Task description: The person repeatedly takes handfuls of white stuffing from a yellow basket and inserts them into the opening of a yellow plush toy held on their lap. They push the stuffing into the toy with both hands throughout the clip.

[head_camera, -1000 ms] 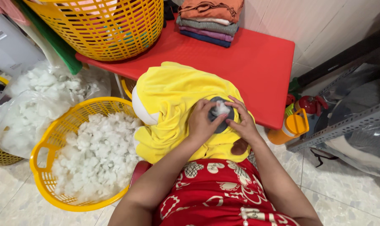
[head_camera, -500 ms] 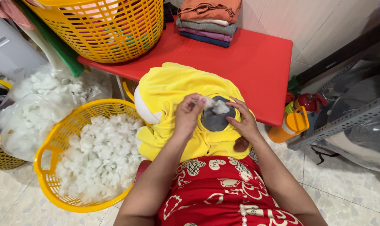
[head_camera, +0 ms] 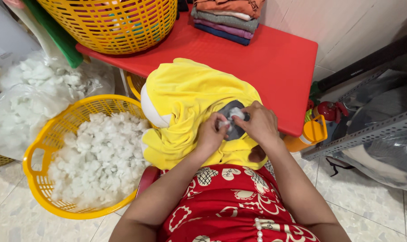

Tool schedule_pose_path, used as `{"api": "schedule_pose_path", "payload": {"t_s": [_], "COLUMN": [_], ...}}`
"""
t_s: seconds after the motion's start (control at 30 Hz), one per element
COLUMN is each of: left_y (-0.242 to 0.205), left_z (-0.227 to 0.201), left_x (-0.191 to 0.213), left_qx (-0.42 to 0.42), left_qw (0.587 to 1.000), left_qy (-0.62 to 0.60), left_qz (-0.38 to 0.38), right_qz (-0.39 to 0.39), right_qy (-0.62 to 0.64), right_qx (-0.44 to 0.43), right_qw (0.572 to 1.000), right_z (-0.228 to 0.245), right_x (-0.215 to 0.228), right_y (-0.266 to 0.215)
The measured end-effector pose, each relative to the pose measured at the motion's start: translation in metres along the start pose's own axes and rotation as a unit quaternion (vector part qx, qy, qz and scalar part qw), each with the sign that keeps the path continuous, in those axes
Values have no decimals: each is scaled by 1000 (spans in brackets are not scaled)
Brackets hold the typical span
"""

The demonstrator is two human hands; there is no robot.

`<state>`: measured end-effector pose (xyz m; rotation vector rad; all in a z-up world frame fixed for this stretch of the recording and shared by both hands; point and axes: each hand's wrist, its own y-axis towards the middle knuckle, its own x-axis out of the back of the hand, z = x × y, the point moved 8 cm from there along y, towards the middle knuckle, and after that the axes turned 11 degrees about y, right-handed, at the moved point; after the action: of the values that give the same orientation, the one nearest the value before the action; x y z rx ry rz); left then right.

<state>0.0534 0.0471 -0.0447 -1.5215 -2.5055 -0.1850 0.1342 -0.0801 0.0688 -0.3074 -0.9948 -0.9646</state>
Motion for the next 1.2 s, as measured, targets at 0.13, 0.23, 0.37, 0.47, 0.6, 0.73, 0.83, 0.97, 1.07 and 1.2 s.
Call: {"api": "schedule_pose_path", "payload": {"t_s": [0.13, 0.23, 0.37, 0.47, 0.6, 0.73, 0.83, 0.97, 1.07, 1.2], "left_y": [-3, -3, -3, -3, -5, -9, -15, -26, -25, -14], "left_z": [6, 8, 7, 8, 2, -17, -24, -21, -10, 10], "left_x": [-2, 1, -1, -4, 1, 5, 2, -4, -4, -4], "left_qx": [-22, -31, -16, 12, 9, -19, 23, 107, 107, 72], "left_qw": [999, 997, 995, 998, 998, 987, 972, 918, 919, 920], "left_qy": [-15, -68, -94, -48, -58, -157, -230, -375, -374, -381], "left_qz": [17, 19, 38, 44, 32, 24, 40, 78, 67, 57], "right_qz": [50, 30, 1, -20, -50, -53, -57, -40, 16, 14], "right_qy": [-45, 124, 315, 396, 396, 482, 463, 215, 186, 247], "right_qx": [41, -43, -15, 34, 47, 3, 50, 145, 175, 30], "right_qw": [997, 991, 949, 917, 916, 874, 883, 965, 967, 968], "right_z": [7, -20, -45, -58, -62, -56, -31, 21, 45, 26], "right_x": [-20, -24, -18, -8, 1, 0, 0, -12, -21, -16], "right_y": [6, 2, -2, -2, 1, -5, -22, -45, -51, -41]}}
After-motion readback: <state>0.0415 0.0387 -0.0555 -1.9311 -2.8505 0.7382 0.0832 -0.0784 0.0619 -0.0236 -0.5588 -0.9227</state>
